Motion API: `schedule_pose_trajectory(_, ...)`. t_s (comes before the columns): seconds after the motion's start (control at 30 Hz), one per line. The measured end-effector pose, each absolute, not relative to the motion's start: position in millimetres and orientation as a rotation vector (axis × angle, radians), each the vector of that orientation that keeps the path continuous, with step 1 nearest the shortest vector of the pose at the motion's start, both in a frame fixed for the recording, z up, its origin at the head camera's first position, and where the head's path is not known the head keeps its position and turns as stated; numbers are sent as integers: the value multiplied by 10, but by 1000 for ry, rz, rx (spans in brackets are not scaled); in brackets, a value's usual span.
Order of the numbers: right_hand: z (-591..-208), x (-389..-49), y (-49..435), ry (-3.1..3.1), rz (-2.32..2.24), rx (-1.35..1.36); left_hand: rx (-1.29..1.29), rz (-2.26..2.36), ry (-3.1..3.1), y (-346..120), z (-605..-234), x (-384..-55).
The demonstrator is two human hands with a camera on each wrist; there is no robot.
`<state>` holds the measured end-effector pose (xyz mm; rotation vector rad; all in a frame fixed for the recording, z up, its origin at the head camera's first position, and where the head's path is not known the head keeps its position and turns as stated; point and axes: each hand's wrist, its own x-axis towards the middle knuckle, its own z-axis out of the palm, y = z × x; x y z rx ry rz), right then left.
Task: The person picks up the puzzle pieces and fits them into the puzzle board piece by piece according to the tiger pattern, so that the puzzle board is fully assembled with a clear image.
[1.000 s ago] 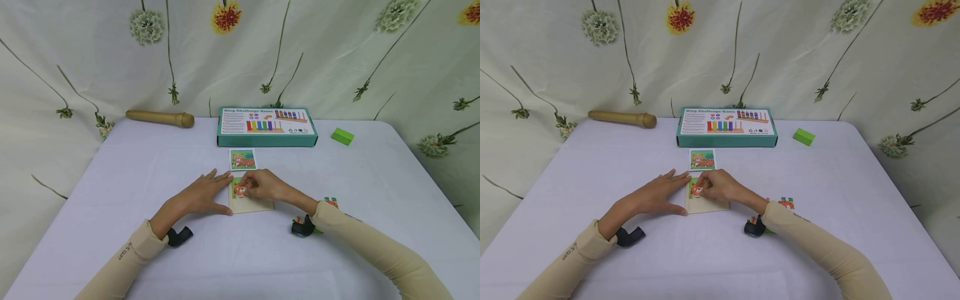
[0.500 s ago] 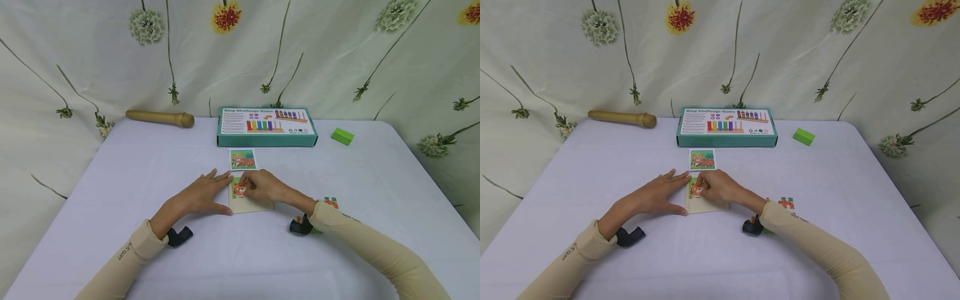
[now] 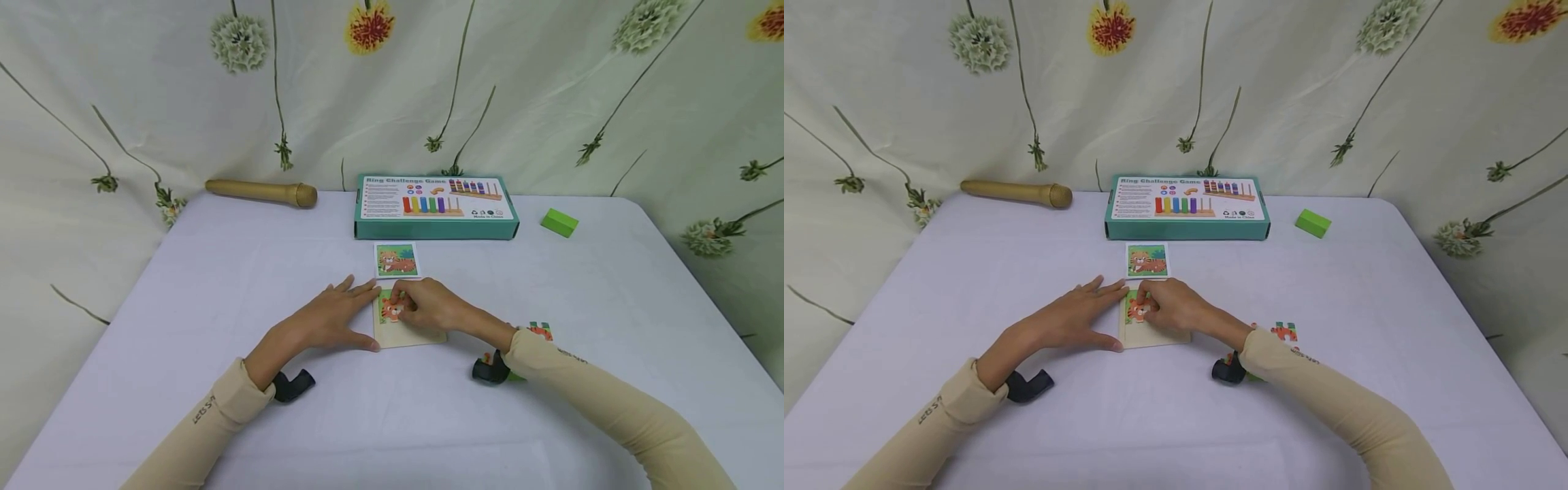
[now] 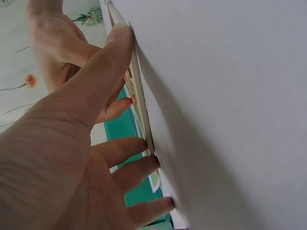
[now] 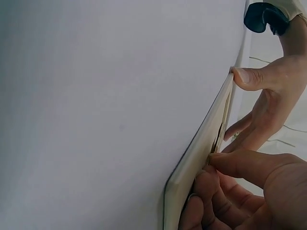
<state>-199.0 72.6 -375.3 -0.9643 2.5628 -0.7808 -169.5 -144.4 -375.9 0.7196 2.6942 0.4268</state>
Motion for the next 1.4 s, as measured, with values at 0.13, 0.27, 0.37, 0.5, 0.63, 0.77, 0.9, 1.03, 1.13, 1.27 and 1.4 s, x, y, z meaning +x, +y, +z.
schedule_pose_trajectory(0.13, -3751, -1983, 731, 2564, -781, -955, 723, 435, 2690, -1446, -3761, -1695)
schedule_pose_trajectory(0.27, -3754, -1983, 738, 2563, -789, -950, 721, 435, 2690, -1447, -3767, -1698)
schedule_pose_trajectory(0.37, -3758, -1986, 741, 2557, -804, -960, 719, 428, 2692, -1448, -3773, -1703)
schedule_pose_trajectory(0.5, -3759, -1985, 741, 2551, -822, -987, 718, 426, 2693, -1450, -3777, -1705)
schedule_pose_trajectory(0.63, -3765, -1984, 740, 2554, -818, -1012, 714, 429, 2693, -1448, -3774, -1703)
schedule_pose_trajectory(0.77, -3767, -1984, 747, 2553, -823, -1027, 714, 428, 2692, -1446, -3766, -1700)
schedule_pose_trajectory(0.9, -3758, -1983, 762, 2559, -823, -1043, 717, 429, 2691, -1444, -3755, -1696)
schedule_pose_trajectory(1.03, -3756, -1987, 772, 2557, -824, -1056, 722, 425, 2693, -1444, -3749, -1693)
schedule_pose_trajectory(1.13, -3764, -1995, 779, 2539, -841, -1056, 720, 423, 2693, -1444, -3748, -1691)
schedule_pose_trajectory(1.27, -3744, -1988, 812, 2516, -868, -1032, 709, 426, 2693, -1444, -3756, -1693)
schedule_pose_trajectory(1.4, -3675, -1964, 902, 2520, -896, -999, 697, 427, 2693, -1440, -3763, -1693)
